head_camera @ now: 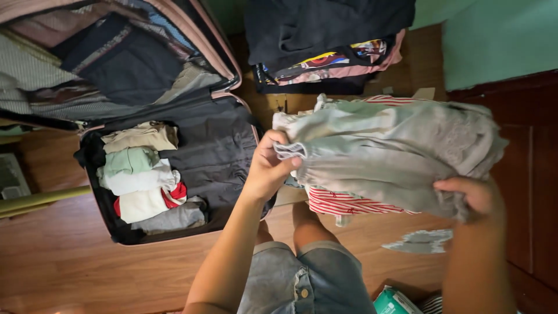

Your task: The recorder folds various pieces of clothing and neatly packs them into a suitcase.

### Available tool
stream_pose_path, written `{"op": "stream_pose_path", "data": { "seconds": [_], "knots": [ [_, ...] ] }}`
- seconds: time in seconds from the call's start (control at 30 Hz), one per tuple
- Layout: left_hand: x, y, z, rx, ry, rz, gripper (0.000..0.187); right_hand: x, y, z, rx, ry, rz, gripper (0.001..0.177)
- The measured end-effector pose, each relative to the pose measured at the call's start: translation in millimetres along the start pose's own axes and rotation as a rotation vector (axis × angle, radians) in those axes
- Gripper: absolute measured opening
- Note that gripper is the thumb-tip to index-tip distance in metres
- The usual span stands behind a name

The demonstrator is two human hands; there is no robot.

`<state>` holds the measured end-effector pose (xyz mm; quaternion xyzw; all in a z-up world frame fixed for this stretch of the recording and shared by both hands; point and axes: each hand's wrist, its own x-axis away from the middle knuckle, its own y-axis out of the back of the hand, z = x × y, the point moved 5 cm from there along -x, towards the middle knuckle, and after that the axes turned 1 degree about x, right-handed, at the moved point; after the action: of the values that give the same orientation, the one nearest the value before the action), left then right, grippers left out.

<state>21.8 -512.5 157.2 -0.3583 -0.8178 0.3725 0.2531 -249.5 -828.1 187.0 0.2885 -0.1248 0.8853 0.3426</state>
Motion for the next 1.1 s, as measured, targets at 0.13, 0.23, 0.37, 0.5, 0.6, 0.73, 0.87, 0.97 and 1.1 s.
{"op": "stream_pose_path", "data": {
  "seconds": [0.13,0.23,0.37,0.5,0.6,0.73,0.87,0.97,1.1],
  "knots": [
    [-1,-6,10,-0.344,0.165,-0.063,0.038,-24,32,-34,0.024,-0.21,-0.088,0.056],
    [3,-7,7,-1.032,0.075,-0.192,0.055,-38,58,-75,0.373,-0.23,-0.047,0.037],
    [5,-45,1,-1.678,-0.321,-0.191,0.069,-8,-35,-12,0.723,0.324,-0.278,0.042],
    [-6,-55,16,-1.794,-0.422,-0.155,0.048,10,-166,45,1.017,0.899,-0.002,0.049],
    [-14,-44,21,-1.756,-0.331,-0.108,0.027,16,-214,58,1.068,1.073,0.095,0.061],
    [-14,-53,-5,-1.63,-0.243,0.004,0.026,4,-219,27,1.08,1.227,0.056,0.064],
    [-9,-90,-41,-1.529,-0.283,0.266,0.067,10,-208,32,1.06,1.125,0.089,0.038],
    [-12,-120,-49,-1.56,-0.412,0.326,0.081,15,-171,55,0.942,0.972,0.004,0.028],
    [-32,-184,-85,-1.42,-0.251,0.33,0.071,32,-111,114,0.254,0.763,-0.116,0.015]
  ]
}}
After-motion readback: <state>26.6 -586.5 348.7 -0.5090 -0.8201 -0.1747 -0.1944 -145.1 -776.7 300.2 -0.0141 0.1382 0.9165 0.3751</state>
